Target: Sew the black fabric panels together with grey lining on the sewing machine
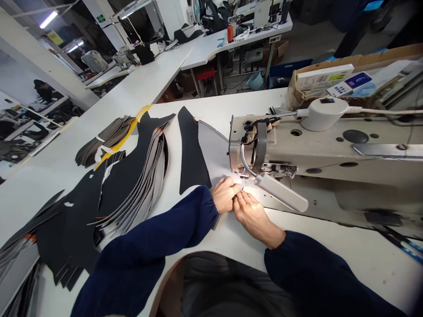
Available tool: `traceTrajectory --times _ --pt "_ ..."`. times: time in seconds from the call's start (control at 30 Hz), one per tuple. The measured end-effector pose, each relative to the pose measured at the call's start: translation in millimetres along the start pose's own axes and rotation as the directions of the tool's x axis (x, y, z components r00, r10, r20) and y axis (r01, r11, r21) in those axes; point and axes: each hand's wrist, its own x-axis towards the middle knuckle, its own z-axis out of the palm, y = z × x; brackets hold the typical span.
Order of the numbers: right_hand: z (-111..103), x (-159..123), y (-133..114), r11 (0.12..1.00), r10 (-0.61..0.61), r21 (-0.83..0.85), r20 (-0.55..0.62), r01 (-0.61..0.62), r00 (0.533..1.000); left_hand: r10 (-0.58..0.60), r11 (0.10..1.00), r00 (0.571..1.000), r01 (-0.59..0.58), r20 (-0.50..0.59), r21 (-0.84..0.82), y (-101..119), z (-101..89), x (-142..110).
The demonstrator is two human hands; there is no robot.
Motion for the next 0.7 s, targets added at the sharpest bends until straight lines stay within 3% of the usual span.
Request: traceTrajectory --times 0.1,0.23,0.37,0.6,0.7 --pt "-0.1 -1.8 -1.2 0.999 -0.021 0.026 -0.016 0.022 1.0 -0.041 0.992 0.998 0.036 0.044 0.118 0.5 -2.3 -16.7" --pt "2.3 -2.0 -1.5 0.998 -0.01 0.067 0.01 0.009 1.0 0.013 0.985 0.993 -0.032 0.114 0.168 2.5 -8.1 -20.0" --pt "8.2 -2.5 5.2 0.995 0.041 0.089 0.053 -0.045 0.998 0.028 0.985 0.995 -0.044 0.096 0.165 2.0 -7.8 -11.8" --pt "16.7 -3.5 19.1 0.991 0.086 0.097 0.026 -0.088 0.996 -0.038 0.976 0.998 0.027 0.048 0.215 9.3 -1.5 -17.1" --pt "16.8 -7.4 19.5 0.989 0.104 0.105 0.017 -0.105 0.994 0.032 0.971 0.999 -0.029 -0.007 0.237 3.9 5.7 -19.4"
